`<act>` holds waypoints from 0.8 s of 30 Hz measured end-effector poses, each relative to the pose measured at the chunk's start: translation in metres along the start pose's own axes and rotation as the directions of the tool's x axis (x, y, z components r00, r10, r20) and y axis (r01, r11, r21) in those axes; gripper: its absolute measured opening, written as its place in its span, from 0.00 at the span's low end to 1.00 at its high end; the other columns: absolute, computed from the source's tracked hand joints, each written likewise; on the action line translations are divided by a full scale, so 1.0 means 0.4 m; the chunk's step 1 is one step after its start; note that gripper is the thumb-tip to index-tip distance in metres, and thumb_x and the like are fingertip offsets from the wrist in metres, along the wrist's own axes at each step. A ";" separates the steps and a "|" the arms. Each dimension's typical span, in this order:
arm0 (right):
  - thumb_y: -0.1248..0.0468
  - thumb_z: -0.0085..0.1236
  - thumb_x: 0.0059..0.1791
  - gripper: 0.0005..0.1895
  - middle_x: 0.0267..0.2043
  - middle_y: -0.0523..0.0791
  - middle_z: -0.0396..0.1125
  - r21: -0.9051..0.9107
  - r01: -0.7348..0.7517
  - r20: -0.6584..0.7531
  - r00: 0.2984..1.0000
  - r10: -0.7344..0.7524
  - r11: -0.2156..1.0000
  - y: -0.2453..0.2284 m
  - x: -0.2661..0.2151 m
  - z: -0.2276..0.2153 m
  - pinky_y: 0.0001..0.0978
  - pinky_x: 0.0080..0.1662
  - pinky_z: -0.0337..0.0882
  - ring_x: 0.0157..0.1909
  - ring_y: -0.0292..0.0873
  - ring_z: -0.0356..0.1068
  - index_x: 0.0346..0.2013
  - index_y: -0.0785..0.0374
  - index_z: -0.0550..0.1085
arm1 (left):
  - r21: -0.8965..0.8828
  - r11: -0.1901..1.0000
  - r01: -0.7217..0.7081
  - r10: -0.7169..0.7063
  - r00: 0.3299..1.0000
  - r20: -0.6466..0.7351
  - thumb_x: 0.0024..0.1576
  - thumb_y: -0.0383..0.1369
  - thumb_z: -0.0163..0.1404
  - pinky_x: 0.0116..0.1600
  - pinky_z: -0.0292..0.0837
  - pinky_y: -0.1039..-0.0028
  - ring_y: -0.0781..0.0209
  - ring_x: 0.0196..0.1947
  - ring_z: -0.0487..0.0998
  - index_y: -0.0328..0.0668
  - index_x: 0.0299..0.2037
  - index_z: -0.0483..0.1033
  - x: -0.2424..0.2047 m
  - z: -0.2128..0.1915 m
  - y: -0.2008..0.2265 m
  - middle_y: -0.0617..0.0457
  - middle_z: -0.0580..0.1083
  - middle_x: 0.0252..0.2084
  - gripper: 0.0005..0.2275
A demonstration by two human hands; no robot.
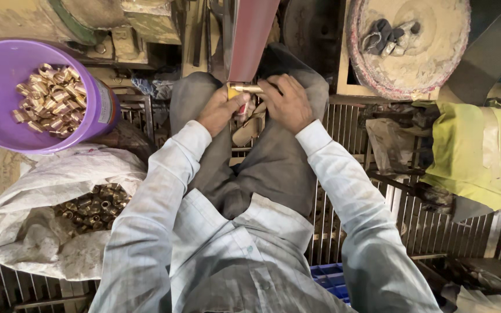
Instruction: The person repeatedly picks small brass-colored metal parts from a white sack, presses them against a vertical belt sander to smooth their surfaces, and then places the finished parts into a purple bucket. The process is repeated continuously throughout the clip.
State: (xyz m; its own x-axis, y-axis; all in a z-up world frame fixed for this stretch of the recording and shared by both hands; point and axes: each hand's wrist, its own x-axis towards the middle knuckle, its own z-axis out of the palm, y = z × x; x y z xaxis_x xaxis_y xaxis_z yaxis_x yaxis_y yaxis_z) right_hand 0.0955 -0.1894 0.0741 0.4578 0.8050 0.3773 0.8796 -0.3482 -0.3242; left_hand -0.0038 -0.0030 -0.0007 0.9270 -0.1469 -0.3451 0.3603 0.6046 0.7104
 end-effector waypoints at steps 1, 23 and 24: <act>0.66 0.66 0.49 0.14 0.45 0.48 0.67 -0.014 -0.004 -0.006 1.000 0.004 1.000 0.000 0.000 0.005 0.42 0.47 0.72 0.45 0.51 0.70 0.49 0.63 0.76 | -0.006 1.000 -0.003 0.003 1.000 -0.004 0.67 0.31 0.48 0.35 0.70 0.77 0.69 0.30 0.72 0.33 0.53 0.71 0.001 -0.001 -0.001 0.52 0.74 0.37 0.10; 0.61 0.62 0.54 0.10 0.37 0.51 0.74 0.338 -0.217 0.227 0.963 0.144 0.916 0.083 0.012 0.044 0.41 0.41 0.73 0.36 0.54 0.74 0.43 0.66 0.80 | 0.019 0.999 0.040 -0.039 0.996 -0.083 0.66 0.31 0.48 0.33 0.71 0.79 0.70 0.29 0.73 0.33 0.54 0.72 0.013 0.003 0.007 0.52 0.75 0.36 0.10; 0.61 0.62 0.54 0.10 0.37 0.51 0.75 0.351 -0.227 0.245 0.959 0.145 0.908 0.088 0.016 0.045 0.40 0.40 0.73 0.36 0.54 0.74 0.43 0.67 0.80 | 0.010 0.999 0.050 -0.049 0.995 -0.087 0.66 0.31 0.48 0.33 0.71 0.80 0.70 0.29 0.73 0.34 0.53 0.72 0.013 0.004 0.009 0.52 0.75 0.36 0.10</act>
State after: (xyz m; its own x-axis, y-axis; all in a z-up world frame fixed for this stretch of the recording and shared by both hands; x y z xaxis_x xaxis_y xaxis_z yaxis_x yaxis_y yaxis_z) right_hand 0.1271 -0.1877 0.0495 0.5344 0.8391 0.1021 0.6495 -0.3303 -0.6848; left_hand 0.0025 -0.0027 0.0011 0.8958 -0.1076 -0.4312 0.4068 0.5891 0.6982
